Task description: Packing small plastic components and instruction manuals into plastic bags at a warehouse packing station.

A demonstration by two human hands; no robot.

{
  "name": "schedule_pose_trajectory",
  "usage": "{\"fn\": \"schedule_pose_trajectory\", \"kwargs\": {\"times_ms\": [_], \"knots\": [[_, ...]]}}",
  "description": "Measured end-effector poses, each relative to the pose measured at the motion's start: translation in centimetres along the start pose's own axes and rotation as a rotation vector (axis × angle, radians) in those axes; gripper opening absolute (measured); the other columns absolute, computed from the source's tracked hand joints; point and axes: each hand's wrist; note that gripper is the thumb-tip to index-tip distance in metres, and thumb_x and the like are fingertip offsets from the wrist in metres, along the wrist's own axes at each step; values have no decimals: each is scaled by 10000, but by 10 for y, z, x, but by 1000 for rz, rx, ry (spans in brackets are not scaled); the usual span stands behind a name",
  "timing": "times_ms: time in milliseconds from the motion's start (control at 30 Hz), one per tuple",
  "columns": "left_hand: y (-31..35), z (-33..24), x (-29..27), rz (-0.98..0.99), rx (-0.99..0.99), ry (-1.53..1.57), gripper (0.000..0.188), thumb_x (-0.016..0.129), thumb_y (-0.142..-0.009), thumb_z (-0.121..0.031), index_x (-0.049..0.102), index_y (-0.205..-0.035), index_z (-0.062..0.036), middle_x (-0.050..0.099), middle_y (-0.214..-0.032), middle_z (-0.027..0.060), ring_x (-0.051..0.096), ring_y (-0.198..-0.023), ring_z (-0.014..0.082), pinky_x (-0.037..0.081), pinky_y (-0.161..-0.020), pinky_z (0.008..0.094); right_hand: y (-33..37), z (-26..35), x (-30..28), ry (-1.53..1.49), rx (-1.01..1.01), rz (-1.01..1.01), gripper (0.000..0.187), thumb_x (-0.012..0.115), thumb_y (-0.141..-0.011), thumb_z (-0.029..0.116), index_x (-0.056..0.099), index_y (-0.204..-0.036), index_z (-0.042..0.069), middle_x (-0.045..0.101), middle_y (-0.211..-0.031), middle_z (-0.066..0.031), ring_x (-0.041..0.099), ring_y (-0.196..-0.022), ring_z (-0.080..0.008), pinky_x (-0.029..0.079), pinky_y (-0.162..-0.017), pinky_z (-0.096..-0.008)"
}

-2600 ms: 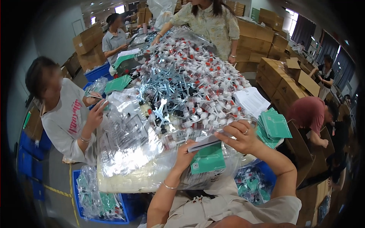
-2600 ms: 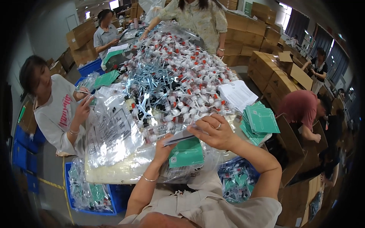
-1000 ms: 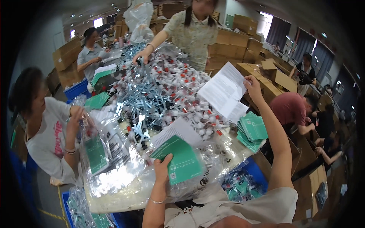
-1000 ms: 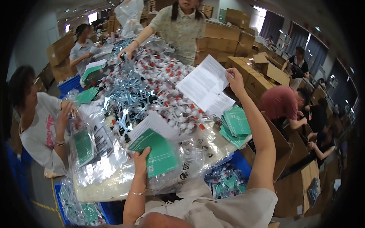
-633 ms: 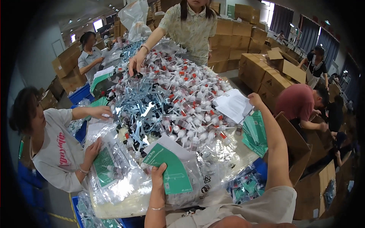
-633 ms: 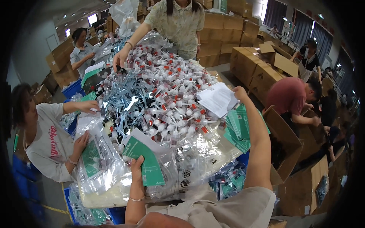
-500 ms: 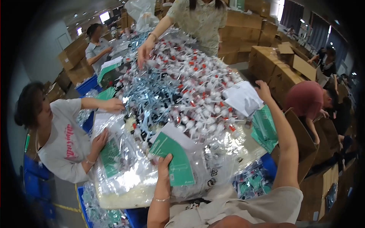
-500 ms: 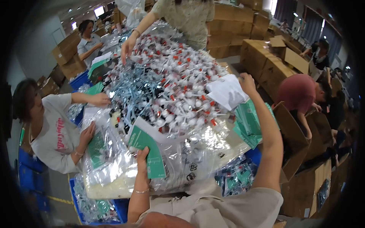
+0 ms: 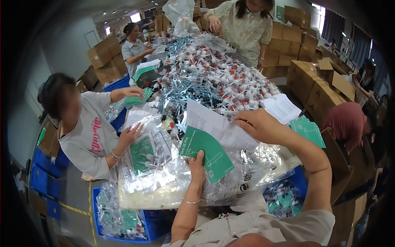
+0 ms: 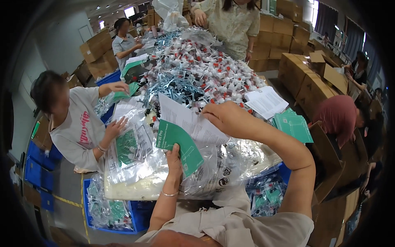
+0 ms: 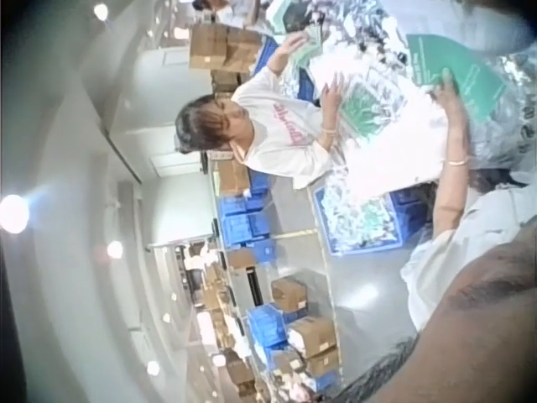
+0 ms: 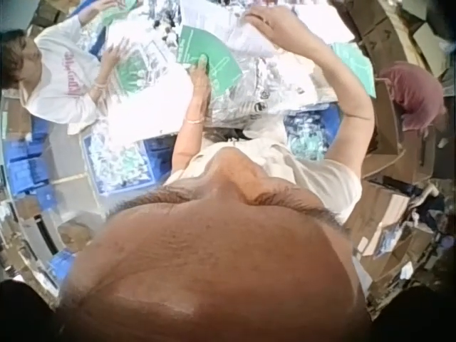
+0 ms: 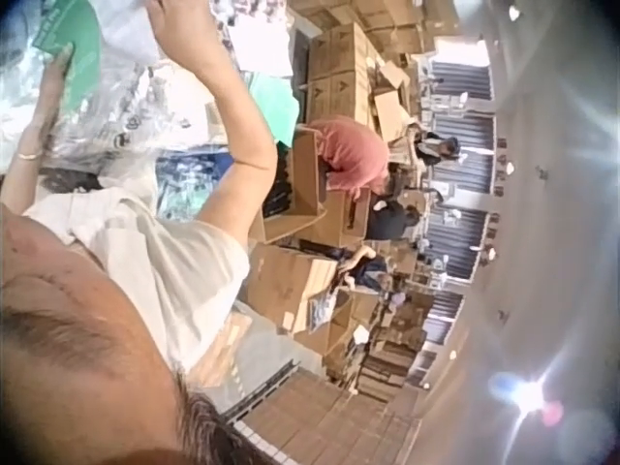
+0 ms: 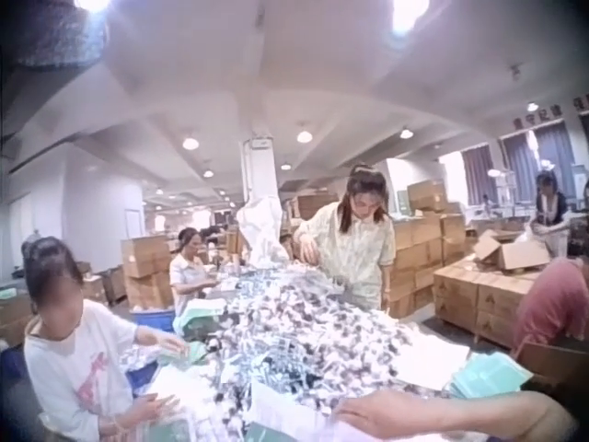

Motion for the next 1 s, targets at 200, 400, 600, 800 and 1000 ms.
{"fn": "schedule_pose_trajectory", "kwargs": {"times_ms": [200,400,600,800,1000], "knots": [[1,-9,18,90,-121,170,288,602,-893,-216,567,-1118,-40,609,-1041,26,587,-881,108,483,-770,238,16,-14,32,-202,281,216,198,544,-898,180,586,-938,-9,618,-703,-96,553,-561,-157,447,-531,-321],[5,-20,34,-113,4,120,256,593,-901,-220,596,-1070,-28,624,-998,25,584,-844,90,472,-731,225,66,-37,78,-1142,496,123,415,599,-870,333,539,-1143,26,608,-979,-20,568,-873,-129,460,-749,-291],[13,-12,50,-158,142,-176,216,611,-890,-231,633,-965,-30,610,-874,2,525,-722,37,414,-598,194,96,-33,121,-984,536,-396,571,710,-784,297,492,-1238,29,587,-1101,-48,544,-1018,-137,447,-846,-299],[19,-33,49,201,-157,-483,203,665,-839,-145,567,-989,-49,531,-865,10,470,-634,19,357,-501,179,87,-75,70,-623,564,-475,317,645,-850,198,596,-1091,-1,646,-962,-28,589,-871,-109,476,-744,-262],[9,-32,13,718,-55,-654,207,542,-811,68,561,-941,-91,523,-985,14,507,-767,58,422,-635,224,102,-62,0,-621,550,-460,282,651,-839,192,609,-1014,-26,650,-852,-25,596,-767,-78,482,-659,-235]]}}
Point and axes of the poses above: each hand's wrist, its own y-axis away from the middle knuckle, its own x-axis out of the palm, z = x × y
